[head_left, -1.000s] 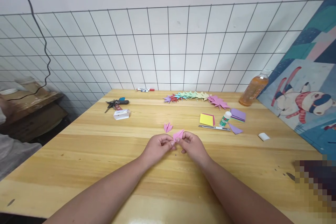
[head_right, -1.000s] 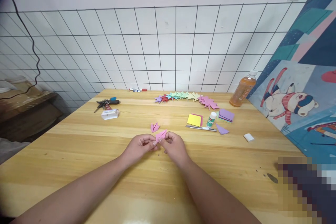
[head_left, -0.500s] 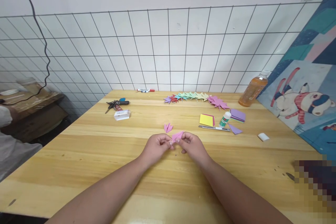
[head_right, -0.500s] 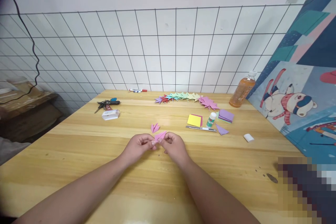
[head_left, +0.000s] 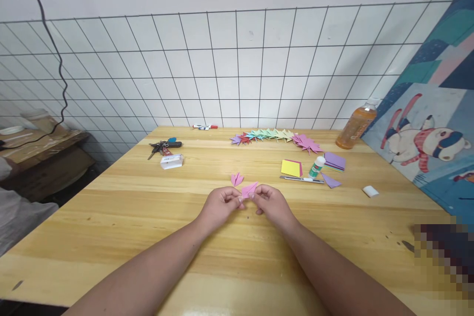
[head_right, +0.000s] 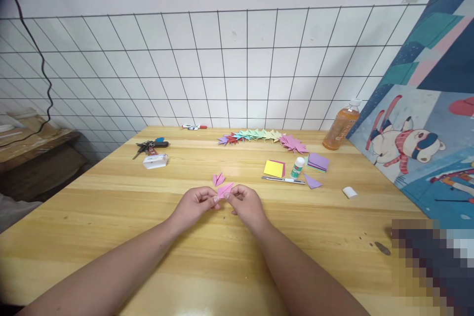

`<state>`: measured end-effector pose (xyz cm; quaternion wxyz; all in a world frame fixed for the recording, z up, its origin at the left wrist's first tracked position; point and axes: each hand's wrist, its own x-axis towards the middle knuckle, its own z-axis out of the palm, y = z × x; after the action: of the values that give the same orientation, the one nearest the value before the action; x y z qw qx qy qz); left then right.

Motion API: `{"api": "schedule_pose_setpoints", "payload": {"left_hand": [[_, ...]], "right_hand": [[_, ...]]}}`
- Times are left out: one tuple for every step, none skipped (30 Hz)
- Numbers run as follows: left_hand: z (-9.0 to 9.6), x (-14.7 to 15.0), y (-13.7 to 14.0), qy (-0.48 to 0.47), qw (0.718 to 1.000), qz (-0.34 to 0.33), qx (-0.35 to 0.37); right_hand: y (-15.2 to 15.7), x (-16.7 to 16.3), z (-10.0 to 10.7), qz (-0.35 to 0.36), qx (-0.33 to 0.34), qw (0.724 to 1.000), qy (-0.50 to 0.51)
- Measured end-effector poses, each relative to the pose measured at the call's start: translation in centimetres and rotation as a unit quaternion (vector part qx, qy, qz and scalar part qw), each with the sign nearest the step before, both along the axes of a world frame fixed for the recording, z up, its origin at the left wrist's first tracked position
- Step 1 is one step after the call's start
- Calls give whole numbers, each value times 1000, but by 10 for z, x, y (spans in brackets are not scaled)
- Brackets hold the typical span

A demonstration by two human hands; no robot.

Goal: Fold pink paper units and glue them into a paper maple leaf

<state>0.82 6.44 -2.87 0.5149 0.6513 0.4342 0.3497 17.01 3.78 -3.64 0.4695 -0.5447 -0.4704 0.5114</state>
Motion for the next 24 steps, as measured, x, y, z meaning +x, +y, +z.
{"api": "schedule_pose_setpoints", "payload": {"left_hand": [[0, 0, 0, 0, 1000, 0, -1], [0, 0, 0, 1, 1000, 2, -3], [0, 0, 0, 1, 1000, 4, -4], [0, 1, 0, 2, 1000, 5, -5], [0, 1, 0, 3, 1000, 5, -6], [1, 1, 0, 4, 1000, 4, -8], [1, 2, 0, 4, 1000, 2, -8], [1, 2, 0, 3, 1000, 1, -9], [2, 2, -1, 3, 1000, 0, -9], [2, 2, -1, 3, 1000, 0, -9], [2, 2, -1, 2, 1000, 0, -9], [2, 3, -1, 1, 1000, 2, -9], [2, 3, -1, -2, 1000, 3, -11], [1, 3, -1, -5, 1000, 4, -14], [1, 3, -1, -10, 1000, 4, -17], [1, 2, -1, -15, 1000, 3, -21], [1, 2, -1, -19, 1000, 1, -24], [0, 2, -1, -24, 999, -3, -27], [0, 2, -1, -30, 999, -7, -27], [1, 1, -1, -36, 999, -13, -25], [1, 1, -1, -42, 999, -19, -21], [2, 0, -1, -47, 999, -24, -14], [2, 0, -1, -51, 998, -26, -8], [3, 0, -1, -53, 998, -25, -2]], "right_hand": [[0, 0, 0, 0, -1, 1000, 1], [0, 0, 1, 1, -2, 1000, 2], [0, 0, 1, 2, -2, 1000, 3], [0, -1, 1, 2, -1, 1000, 3], [0, -1, 1, 1, 0, 1000, 3], [0, -1, 1, 0, 1, 1000, 3], [0, -1, 1, -2, 3, 1000, 2], [0, -1, 0, -3, 5, 1000, 3], [0, -1, 0, -4, 6, 1000, 3], [0, -1, -1, -5, 8, 1000, 2], [0, -1, -1, -5, 9, 1000, 2], [0, -1, -1, -5, 10, 1000, 1], [0, -1, -1, -6, 10, 1000, 0], [0, -1, -2, -6, 10, 1000, 0], [0, -1, -2, -7, 11, 1000, 0], [0, -1, -2, -7, 11, 1000, 0], [0, -1, -2, -7, 11, 1000, 1], [0, -1, -2, -6, 11, 1000, 1], [0, -1, -2, -5, 11, 1000, 1], [0, -1, -2, -3, 10, 1000, 1], [0, -1, -2, -1, 11, 1000, 0], [0, -1, -3, 1, 12, 1000, -1], [0, -1, -3, 3, 15, 1000, -3], [0, -1, -3, 5, 16, 1000, -5]]}}
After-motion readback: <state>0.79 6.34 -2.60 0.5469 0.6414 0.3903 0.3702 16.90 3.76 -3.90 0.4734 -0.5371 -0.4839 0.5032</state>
